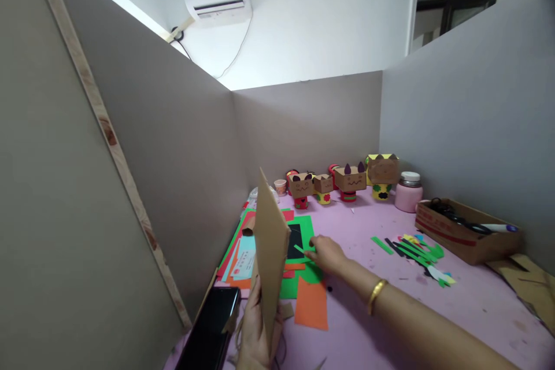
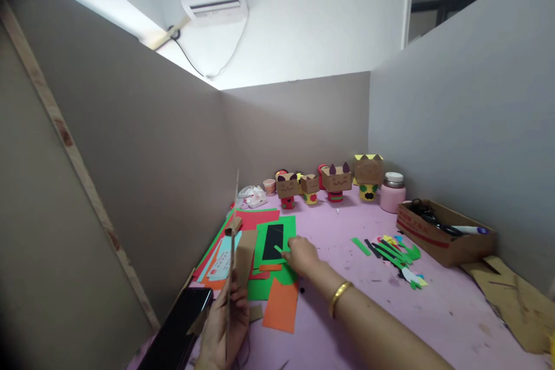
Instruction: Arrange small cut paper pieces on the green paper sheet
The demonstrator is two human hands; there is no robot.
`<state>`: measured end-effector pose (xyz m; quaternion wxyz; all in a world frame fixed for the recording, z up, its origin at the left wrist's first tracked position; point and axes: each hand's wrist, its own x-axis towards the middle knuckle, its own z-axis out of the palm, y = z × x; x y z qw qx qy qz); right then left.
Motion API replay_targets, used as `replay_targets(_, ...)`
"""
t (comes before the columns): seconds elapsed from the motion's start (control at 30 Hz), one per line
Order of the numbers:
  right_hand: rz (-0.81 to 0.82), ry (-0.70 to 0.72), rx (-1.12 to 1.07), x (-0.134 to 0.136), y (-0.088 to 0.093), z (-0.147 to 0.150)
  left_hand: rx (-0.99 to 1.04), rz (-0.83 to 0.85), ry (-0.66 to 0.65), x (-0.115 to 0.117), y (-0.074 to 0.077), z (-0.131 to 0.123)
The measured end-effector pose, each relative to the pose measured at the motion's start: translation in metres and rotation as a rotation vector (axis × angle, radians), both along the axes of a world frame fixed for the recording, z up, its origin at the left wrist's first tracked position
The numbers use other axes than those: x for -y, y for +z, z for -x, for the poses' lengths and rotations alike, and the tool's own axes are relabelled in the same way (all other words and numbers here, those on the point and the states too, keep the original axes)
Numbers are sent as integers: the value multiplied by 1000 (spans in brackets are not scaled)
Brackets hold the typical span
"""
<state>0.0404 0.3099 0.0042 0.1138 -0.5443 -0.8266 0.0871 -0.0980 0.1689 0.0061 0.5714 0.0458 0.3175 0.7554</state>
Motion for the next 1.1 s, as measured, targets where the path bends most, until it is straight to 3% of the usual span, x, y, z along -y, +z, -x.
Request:
replay_targets(0.1,-3,-25,18,2,-5,23,7,-22,-8,-1,0,-3)
replay_targets(0.2,-19,-24,14,0,-10,22,21,-34,-20,-2,0,-5)
replay_targets(0.43,-12,214,-60,6,-18,15,71,-48,11,-1,-7,2)
replay_targets(0.53,8,228,-33,9,-21,20,73,-46,12,-1,-9,4)
replay_targets(0.73,14,222,-28,6,-11,20,55,-38,32,-2,-11,4)
replay_targets(1.1,7,462,118,9,-3,38,-4,-41,32,-2,-12,5)
